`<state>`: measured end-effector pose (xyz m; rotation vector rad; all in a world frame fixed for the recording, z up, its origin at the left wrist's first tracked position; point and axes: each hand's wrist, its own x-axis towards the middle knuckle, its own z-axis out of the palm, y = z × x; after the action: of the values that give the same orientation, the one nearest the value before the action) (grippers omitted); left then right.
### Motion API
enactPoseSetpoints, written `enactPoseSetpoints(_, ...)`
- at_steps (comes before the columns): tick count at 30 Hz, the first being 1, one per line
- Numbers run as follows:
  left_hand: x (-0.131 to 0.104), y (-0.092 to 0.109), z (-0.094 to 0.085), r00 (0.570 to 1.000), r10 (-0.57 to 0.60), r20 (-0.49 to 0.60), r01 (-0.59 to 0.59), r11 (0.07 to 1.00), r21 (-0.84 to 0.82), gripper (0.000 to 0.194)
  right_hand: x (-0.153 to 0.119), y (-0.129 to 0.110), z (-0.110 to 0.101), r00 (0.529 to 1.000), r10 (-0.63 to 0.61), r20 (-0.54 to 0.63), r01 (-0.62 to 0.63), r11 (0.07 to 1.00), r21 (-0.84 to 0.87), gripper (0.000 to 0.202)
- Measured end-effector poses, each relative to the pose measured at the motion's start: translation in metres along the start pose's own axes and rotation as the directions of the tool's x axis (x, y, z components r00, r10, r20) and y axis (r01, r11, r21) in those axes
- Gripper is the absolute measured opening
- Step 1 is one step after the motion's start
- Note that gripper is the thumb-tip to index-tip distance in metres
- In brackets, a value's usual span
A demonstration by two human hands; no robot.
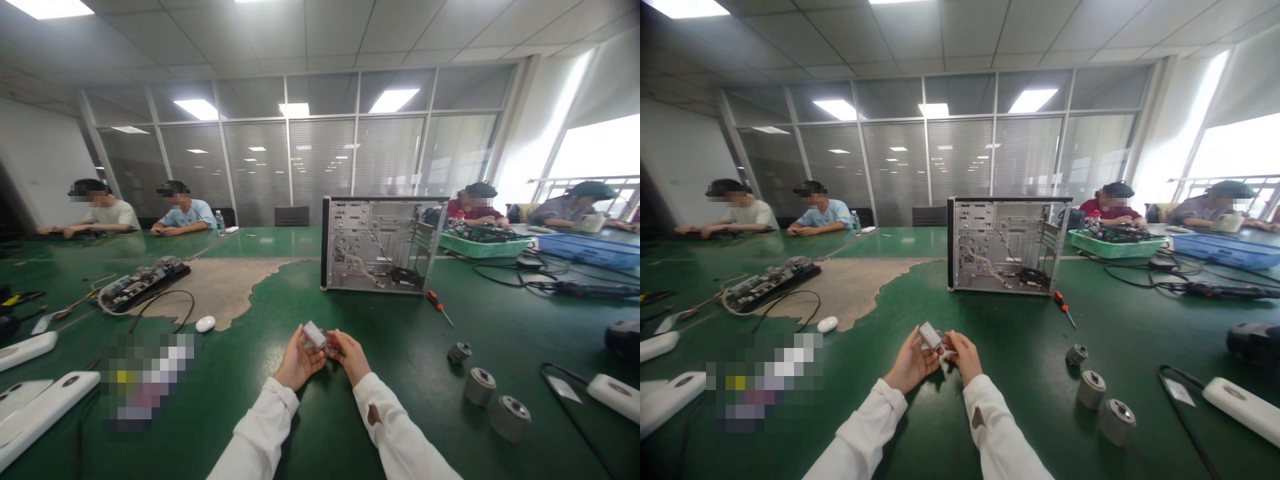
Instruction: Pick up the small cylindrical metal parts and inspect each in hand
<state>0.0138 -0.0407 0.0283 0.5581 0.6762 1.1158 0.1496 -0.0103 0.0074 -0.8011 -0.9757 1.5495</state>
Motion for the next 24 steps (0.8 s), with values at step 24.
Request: enactPoseSetpoints(24,-0.009,0.002,0.01,0.992,0.079,0.095,-0.073,0.995,-0.062,0.056,0.0,0.0,0.002,0.998,0.028,0.049,-0.031,0.998,0.062,0.033)
